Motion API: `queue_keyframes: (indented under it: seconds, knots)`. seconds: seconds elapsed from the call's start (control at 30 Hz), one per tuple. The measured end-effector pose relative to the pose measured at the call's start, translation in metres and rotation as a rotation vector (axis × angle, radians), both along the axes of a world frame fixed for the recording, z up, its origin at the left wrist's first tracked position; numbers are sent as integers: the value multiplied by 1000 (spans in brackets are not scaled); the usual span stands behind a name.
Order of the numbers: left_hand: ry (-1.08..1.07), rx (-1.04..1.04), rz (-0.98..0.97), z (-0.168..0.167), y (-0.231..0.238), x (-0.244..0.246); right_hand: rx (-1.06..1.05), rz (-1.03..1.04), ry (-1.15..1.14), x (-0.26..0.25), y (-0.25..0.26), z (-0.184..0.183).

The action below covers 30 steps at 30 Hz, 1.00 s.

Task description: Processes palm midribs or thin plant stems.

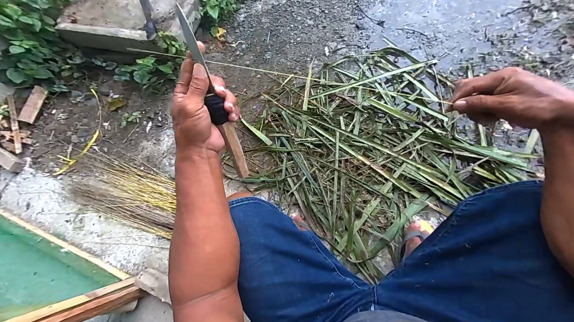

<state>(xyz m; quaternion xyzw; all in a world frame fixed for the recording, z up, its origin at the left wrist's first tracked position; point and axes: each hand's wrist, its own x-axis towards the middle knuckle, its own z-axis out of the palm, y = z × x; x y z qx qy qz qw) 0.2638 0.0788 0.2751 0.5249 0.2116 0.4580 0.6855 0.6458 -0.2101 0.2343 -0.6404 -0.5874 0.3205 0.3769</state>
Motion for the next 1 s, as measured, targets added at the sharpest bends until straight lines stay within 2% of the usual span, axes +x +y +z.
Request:
queue_keyframes:
  seconds: [0.1,0.23,0.33,0.4,0.47,0.57,0.67,0.77,1.0]
  knots:
    - [-43,9,43,-1,10,-11,-42,-97,-34,12,-12,-1]
    - [-111,-73,255,-3,20,-19,-161,-260,-27,26,-15,0]
    - [-91,-124,347,-7,18,-8,-147,-284,-28,18,-11,2]
    - [40,-36,223,-10,0,6,-111,-243,-17,8,-3,3]
    - [201,19,-5,-13,-27,25,-86,-178,4,-8,9,4]
    - [395,-24,-303,-21,-68,57,-38,-61,-16,-31,26,3]
    - [433,-95,-451,-27,-86,77,-41,28,-15,-49,38,5]
    - [334,-112,-470,-27,-80,76,-39,87,-15,-49,43,5]
    - [204,-97,-244,-14,-51,52,-3,132,-9,-34,42,4]
